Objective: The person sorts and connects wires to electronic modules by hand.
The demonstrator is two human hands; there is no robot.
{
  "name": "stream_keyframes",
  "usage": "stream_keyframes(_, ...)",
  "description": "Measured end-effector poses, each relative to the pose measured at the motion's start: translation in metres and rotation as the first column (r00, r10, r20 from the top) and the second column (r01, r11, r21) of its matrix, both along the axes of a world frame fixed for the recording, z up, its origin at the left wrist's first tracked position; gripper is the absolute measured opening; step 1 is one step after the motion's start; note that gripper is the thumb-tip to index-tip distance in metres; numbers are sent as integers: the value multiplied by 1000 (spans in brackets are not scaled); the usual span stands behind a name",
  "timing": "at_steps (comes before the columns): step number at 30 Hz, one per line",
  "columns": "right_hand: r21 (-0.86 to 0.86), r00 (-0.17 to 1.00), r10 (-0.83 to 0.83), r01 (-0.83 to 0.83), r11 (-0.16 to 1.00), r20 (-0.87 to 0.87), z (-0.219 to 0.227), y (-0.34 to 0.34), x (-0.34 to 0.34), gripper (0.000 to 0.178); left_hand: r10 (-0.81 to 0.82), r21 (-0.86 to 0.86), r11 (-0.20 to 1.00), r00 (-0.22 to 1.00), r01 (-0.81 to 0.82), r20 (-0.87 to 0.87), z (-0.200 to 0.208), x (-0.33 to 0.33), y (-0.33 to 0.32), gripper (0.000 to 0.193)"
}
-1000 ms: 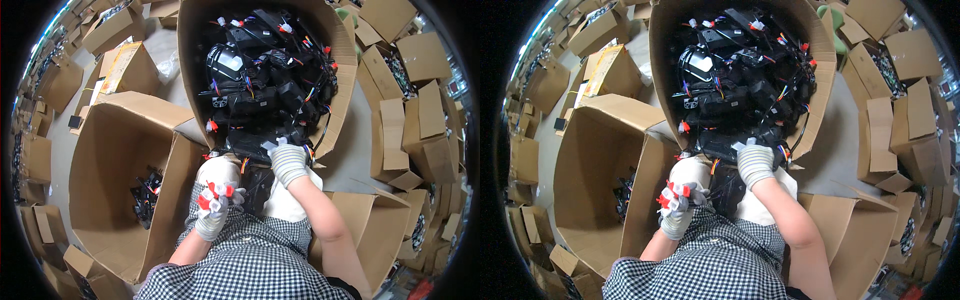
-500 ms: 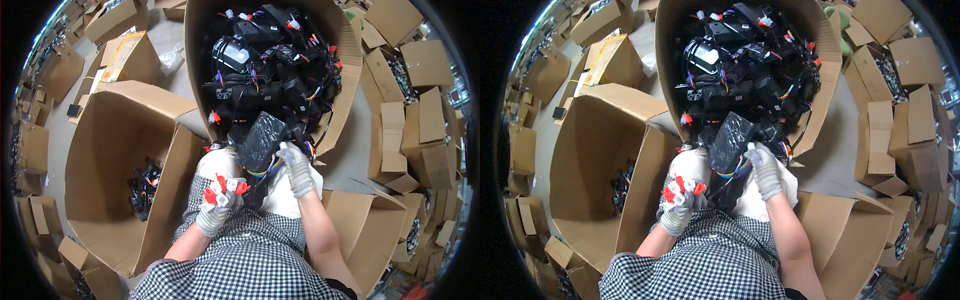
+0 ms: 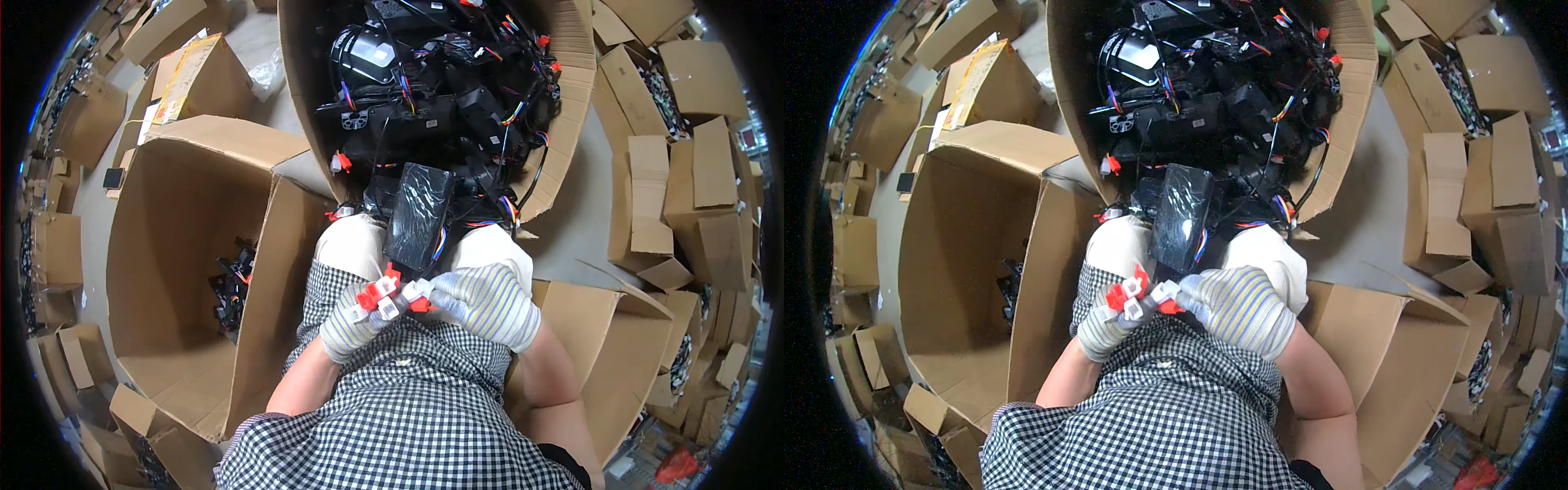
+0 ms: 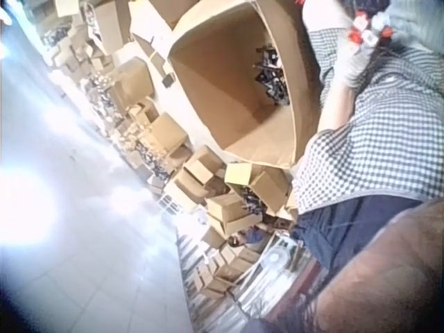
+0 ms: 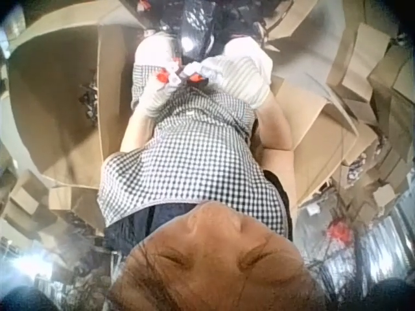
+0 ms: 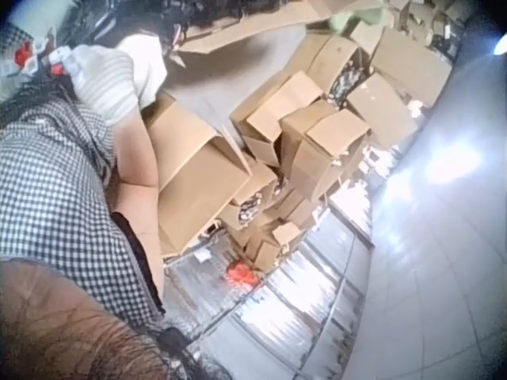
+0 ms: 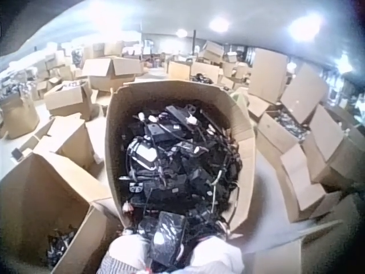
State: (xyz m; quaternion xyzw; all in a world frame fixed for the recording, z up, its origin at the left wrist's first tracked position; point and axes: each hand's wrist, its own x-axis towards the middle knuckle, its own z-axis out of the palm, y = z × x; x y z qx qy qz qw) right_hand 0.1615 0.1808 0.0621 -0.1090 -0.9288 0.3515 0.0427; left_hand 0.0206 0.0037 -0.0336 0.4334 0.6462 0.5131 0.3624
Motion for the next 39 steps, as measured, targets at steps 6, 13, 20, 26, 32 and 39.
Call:
stream_keyframes(6,-432,922,330,-219,875,203,-25,20,8,22,-119,-168,961,874,221,471,11,0,-2,29)
stream_keyframes(13,-607,958,172,2,794,228,-53,11,20,29,-133,-209,942,863,263,487,4,-6,3,30)
stream_keyframes(20,-721,974,91,88,687,206,-43,3,12,38,-220,-81,963,921,258,321,2,-10,8,32)
stream_keyframes(26,-733,932,142,161,661,333,-58,9,27,36,-282,15,959,958,282,55,8,-9,15,24)
stream_keyframes(32,-684,936,220,28,729,273,-47,29,27,31,-303,61,951,953,304,-31,7,-5,23,25)
stream_keyframes(39,-845,528,-848,432,315,-46,-57,157,-15,29,-142,125,987,906,100,399,-8,-7,12,41)
